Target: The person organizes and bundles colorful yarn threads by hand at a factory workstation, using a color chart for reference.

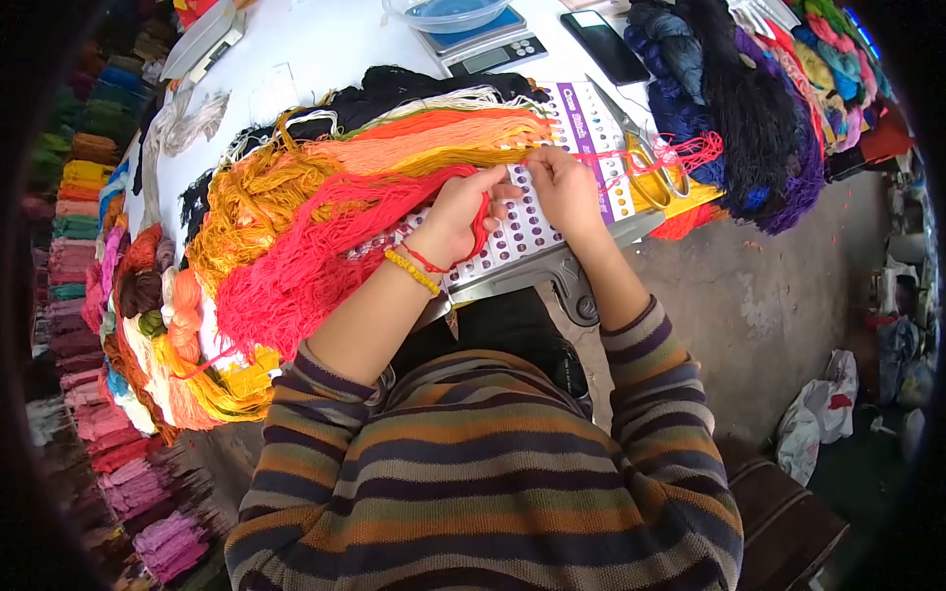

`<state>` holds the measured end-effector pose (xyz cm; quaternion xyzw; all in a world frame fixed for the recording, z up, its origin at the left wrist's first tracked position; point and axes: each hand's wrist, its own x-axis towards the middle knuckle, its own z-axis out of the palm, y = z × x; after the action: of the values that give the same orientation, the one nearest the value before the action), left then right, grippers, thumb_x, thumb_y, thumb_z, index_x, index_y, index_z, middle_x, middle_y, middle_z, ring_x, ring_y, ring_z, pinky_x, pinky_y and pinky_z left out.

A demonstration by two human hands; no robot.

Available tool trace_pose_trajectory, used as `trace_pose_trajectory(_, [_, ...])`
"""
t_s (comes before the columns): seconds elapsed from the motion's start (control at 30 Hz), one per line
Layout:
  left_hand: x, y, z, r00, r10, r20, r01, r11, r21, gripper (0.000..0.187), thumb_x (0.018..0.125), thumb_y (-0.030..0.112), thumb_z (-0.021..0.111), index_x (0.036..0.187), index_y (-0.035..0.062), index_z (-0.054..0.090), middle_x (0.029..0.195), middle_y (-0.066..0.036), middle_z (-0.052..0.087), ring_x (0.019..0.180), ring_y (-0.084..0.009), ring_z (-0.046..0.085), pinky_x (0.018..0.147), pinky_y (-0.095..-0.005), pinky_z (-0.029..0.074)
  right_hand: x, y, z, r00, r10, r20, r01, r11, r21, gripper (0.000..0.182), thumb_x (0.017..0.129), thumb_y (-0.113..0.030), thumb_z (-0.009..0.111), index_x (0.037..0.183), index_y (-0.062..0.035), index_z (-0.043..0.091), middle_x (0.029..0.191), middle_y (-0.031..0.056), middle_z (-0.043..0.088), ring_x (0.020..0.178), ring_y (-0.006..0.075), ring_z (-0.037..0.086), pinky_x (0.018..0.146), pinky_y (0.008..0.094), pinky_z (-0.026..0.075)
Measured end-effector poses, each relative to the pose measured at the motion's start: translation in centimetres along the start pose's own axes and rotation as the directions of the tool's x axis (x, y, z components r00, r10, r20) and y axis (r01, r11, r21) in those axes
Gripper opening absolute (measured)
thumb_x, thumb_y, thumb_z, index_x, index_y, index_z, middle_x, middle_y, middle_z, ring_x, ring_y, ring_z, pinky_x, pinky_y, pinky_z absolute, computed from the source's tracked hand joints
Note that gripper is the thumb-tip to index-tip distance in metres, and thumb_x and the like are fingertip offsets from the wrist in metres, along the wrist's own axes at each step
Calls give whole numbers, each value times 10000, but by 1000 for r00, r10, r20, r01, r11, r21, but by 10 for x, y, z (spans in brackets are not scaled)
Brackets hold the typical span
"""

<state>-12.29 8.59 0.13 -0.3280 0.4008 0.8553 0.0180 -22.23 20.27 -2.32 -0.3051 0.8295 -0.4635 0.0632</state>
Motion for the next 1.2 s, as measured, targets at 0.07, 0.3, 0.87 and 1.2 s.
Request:
trace_pose_trajectory(0.07, [6, 1, 1, 999, 38, -26, -36, 997, 63, 187, 836, 192, 521, 877, 16, 567, 769, -83, 608, 514, -101, 476, 442, -226, 337, -2, 3, 4, 987, -140, -82, 137, 990, -45, 120, 785, -122, 590, 870, -38, 601, 762, 139, 613, 661, 274, 614, 578, 344, 481])
trace_pose_trajectory(0.3, [18, -3, 11, 945, 328, -19, -280, 833, 478, 118, 762, 64, 520, 850, -11, 544, 736, -43, 558, 612, -118, 555, 498, -226, 397, -6, -1, 6, 965, -248, -89, 232, 959, -163, 85, 771, -117, 592, 832, -58, 587, 806, 120, 592, 651, 299, 592, 563, 376, 474])
trace_pose_trajectory(0.87, [21, 8, 8, 938, 343, 59, -258, 570, 780, 114, 790, 84, 533, 766, 9, 615, 605, -57, 596, 536, -112, 569, 512, -243, 433, -5, -5, 4, 996, -83, -37, 80, 993, -83, 120, 749, -180, 605, 810, -79, 583, 670, 96, 602, 603, 265, 604, 539, 357, 468])
trace_pose_trajectory(1.2, [-32, 22, -6, 954, 267, 134, -248, 959, -137, 109, 794, 65, 578, 877, 1, 547, 649, -13, 515, 481, -49, 409, 407, -179, 281, -7, -8, 5, 981, -189, -38, 178, 966, -187, 138, 711, -129, 615, 833, -73, 584, 722, 94, 604, 624, 247, 604, 547, 345, 468])
